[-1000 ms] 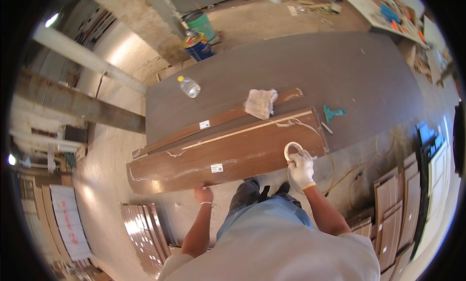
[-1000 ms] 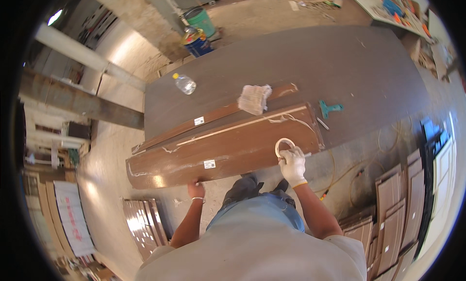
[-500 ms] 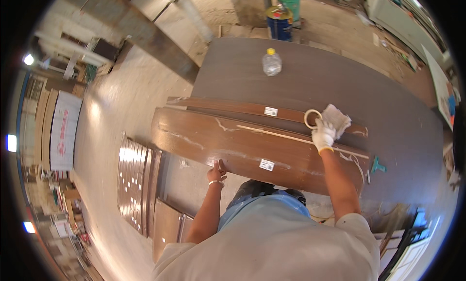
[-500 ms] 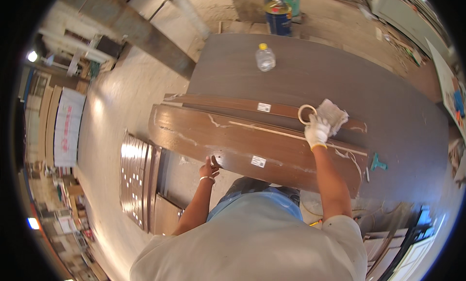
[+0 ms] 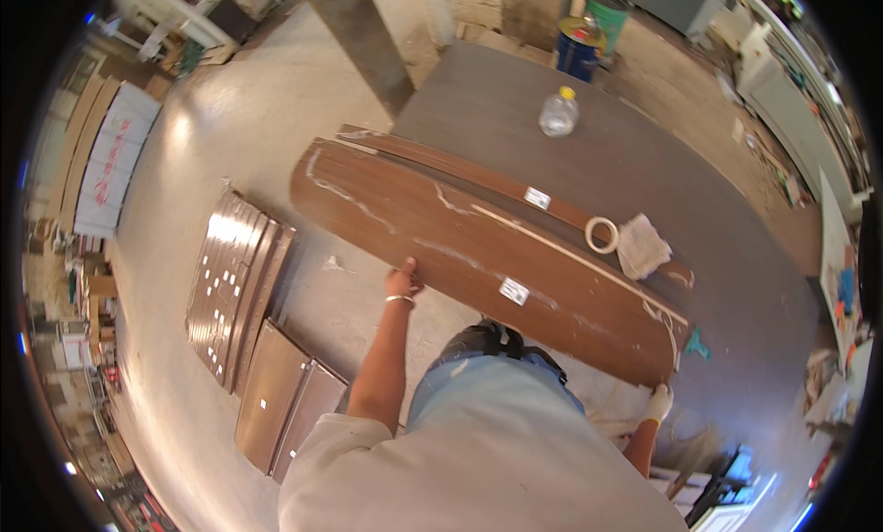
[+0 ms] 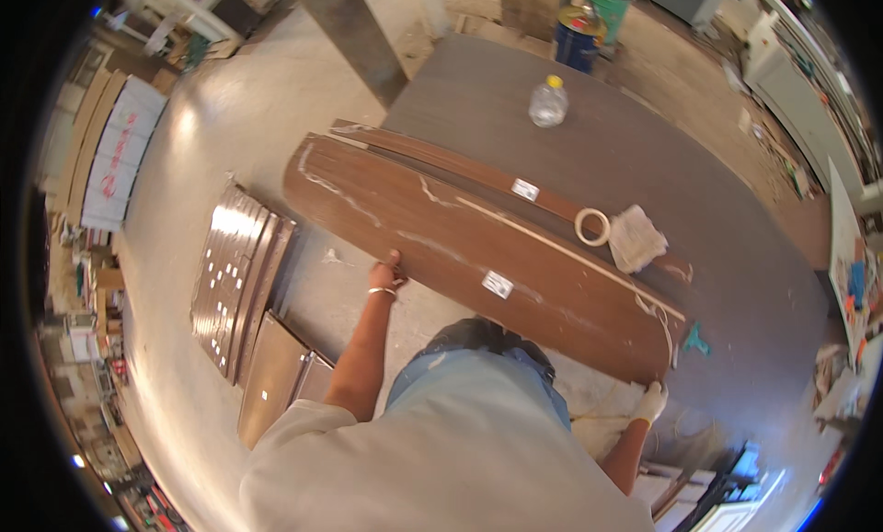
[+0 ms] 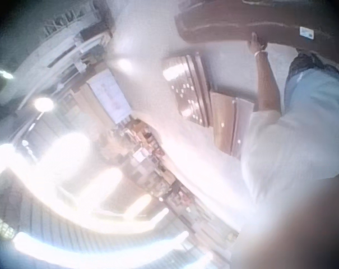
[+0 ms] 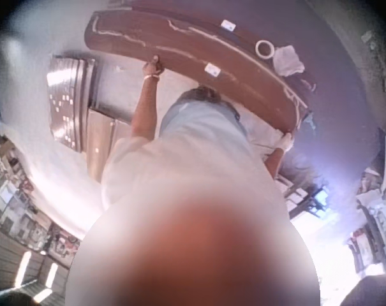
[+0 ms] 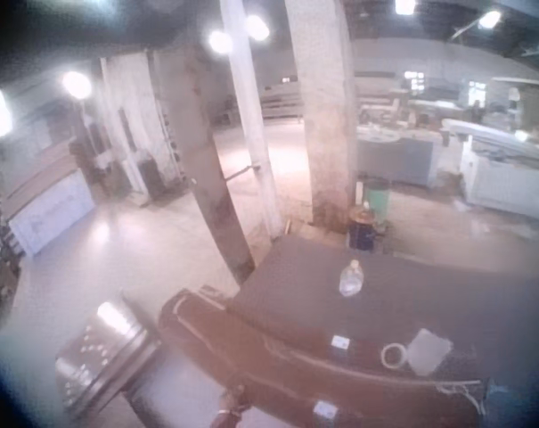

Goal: The person wipes a curved wooden panel with a cloth, then applies small pieces of masking tape along its edges. They repeat this process on multiple panels, wiping and taping each one before moving to the next.

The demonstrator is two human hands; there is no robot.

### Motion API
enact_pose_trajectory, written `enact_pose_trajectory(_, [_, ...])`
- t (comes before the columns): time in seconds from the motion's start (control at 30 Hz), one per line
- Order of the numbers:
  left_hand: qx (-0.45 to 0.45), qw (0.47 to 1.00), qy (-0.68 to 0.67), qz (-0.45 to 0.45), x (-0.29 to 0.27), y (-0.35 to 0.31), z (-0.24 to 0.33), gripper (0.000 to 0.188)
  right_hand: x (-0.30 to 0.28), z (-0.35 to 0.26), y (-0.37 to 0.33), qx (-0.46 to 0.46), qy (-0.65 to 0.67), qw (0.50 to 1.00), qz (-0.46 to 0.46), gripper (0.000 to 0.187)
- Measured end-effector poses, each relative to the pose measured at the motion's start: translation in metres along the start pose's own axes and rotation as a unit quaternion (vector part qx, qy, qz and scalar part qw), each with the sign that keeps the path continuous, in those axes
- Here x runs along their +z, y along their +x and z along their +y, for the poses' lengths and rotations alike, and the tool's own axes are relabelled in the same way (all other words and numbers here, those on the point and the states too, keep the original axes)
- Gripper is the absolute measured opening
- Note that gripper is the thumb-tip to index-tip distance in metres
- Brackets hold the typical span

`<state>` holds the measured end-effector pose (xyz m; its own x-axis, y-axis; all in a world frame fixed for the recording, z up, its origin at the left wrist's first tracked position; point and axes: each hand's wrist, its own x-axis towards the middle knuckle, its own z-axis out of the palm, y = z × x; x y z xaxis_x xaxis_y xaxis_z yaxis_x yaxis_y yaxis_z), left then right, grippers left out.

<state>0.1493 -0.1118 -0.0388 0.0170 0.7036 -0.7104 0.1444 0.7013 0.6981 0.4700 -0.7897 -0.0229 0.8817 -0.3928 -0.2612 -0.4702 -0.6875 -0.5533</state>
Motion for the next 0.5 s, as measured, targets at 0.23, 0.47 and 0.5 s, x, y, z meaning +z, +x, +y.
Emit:
enact_pose_trajectory(0.23, [-0.029, 0.995, -0.078, -0.064, -0.005, 0.000, 0.030, 0.031, -0.018, 0.015, 0.023, 0.034, 0.291, 0.945, -0.148, 0.047])
enact_pose_trajectory(0.47, [0.174, 0.984, -0.020, 0.007, 0.021, -0.044, 0.101, 0.028, -0.069, -0.046, -0.017, -0.026, 0.427, 0.902, -0.055, 0.044])
enact_pose_trajectory(0.5, [0.176, 0.984, -0.016, 0.024, 0.019, -0.057, 0.113, 0.027, -0.084, -0.044, -0.022, -0.037, 0.427, 0.901, -0.069, 0.043])
